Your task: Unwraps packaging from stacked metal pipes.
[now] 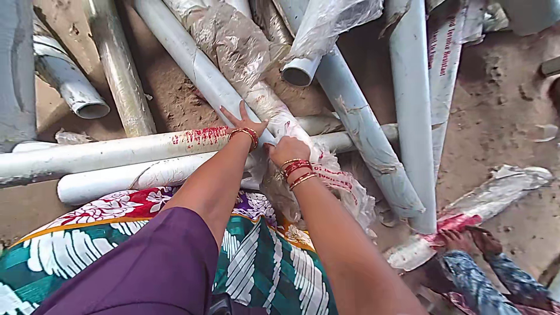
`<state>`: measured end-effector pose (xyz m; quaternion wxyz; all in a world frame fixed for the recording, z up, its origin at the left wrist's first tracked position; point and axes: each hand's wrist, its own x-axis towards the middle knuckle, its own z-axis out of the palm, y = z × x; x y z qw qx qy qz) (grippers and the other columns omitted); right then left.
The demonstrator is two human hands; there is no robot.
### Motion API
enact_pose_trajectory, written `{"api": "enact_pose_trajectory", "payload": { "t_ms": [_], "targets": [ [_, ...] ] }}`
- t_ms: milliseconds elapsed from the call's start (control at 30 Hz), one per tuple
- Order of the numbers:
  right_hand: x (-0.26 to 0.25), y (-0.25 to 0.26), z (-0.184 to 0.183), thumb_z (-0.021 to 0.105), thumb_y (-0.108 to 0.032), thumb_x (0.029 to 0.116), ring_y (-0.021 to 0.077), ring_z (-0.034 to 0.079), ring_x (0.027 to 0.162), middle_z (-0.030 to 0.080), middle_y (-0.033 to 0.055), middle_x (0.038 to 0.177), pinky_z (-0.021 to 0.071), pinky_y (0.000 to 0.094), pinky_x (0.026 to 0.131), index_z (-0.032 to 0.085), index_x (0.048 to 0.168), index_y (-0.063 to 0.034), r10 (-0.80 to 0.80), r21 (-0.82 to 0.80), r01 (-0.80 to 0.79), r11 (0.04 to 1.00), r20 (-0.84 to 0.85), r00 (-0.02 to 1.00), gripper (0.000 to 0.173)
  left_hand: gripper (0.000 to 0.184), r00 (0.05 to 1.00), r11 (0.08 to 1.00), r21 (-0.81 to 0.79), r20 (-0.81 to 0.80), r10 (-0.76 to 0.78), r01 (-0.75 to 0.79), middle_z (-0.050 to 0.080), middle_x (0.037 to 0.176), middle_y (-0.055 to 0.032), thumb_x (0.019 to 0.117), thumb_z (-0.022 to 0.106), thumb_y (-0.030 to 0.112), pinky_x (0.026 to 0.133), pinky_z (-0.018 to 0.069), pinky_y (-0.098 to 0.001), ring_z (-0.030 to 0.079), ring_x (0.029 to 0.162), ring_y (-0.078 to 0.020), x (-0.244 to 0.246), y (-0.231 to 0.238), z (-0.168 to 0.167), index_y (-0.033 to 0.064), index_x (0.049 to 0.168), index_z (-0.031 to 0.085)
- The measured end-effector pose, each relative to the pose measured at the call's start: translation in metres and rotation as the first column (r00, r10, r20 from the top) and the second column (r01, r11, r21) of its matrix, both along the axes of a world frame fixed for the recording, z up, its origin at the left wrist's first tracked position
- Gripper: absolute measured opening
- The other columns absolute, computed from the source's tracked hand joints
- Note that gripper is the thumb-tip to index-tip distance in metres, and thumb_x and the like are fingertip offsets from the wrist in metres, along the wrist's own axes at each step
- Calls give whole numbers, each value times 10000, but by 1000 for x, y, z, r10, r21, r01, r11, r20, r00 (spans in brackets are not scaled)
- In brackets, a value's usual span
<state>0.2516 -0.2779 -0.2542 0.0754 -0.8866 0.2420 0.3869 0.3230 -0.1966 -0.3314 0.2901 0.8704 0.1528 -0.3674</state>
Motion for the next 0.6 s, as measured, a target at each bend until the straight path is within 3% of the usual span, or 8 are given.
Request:
{"api": "enact_pose_trajectory", "payload": {
  "t_ms": [133,200,267,300,400,433,533,600],
  "targets": [
    [-11,-15,-11,516,-187,1024,437,668,1104,699,257,1127,506,642,836,704,1082,7,38,123,-43,992,40,998,276,1137,996,997,-1,-54,75,-75,-290,1652,-214,851,671,719,1107,253,-740,90,1547,-482,0,0,4,317,1653,-27],
    [-28,-14,-8,536,-118,997,447,685,1060,713,256,1089,516,645,812,715,1081,13,174,176,-195,965,130,976,238,1148,954,954,-21,-27,297,-298,-245,1667,-218,834,757,632,1159,210,-698,76,1556,-461,-9,-4,1,349,1649,-1],
    [-53,6,-7,590,-65,935,438,709,944,720,244,969,529,617,724,716,989,34,301,212,-361,908,267,915,169,1223,842,840,65,13,540,-539,-118,1696,-216,780,824,594,1109,362,-597,236,1514,-448,-19,-3,-5,372,1647,-10],
    [-63,17,-5,601,-66,934,421,710,912,713,230,938,531,590,700,709,972,31,343,224,-409,885,283,896,150,1228,802,798,93,16,597,-596,-97,1700,-209,777,830,580,1092,385,-587,234,1510,-449,-20,0,-6,361,1648,-9],
    [-82,28,-7,638,-63,902,395,718,825,703,215,853,539,554,643,709,905,31,344,228,-444,866,373,862,117,1231,896,887,132,89,435,-443,-101,1703,-204,797,836,501,1038,407,-675,195,1520,-479,-16,11,-6,293,1658,-18],
    [-86,23,-7,657,-46,866,392,719,788,701,214,818,538,553,619,709,867,36,318,215,-443,871,440,840,98,1261,919,908,145,96,383,-394,-93,1701,-208,784,852,472,1001,461,-638,257,1494,-477,-12,11,-7,297,1655,-43],
    [-108,1,-8,686,-2,776,371,687,617,646,190,662,506,516,504,652,717,41,231,168,-430,887,644,729,81,1283,927,915,155,100,361,-372,-66,1700,-216,764,868,345,969,499,-585,345,1449,-463,-10,7,-11,271,1654,-54],
    [-122,-13,-1,668,-18,816,358,673,592,625,178,631,508,503,506,634,698,43,165,186,-396,899,695,700,137,1284,926,914,151,107,362,-376,-51,1702,-211,761,872,341,974,514,-526,380,1435,-434,-5,5,-10,264,1655,-47]
  ]
}}
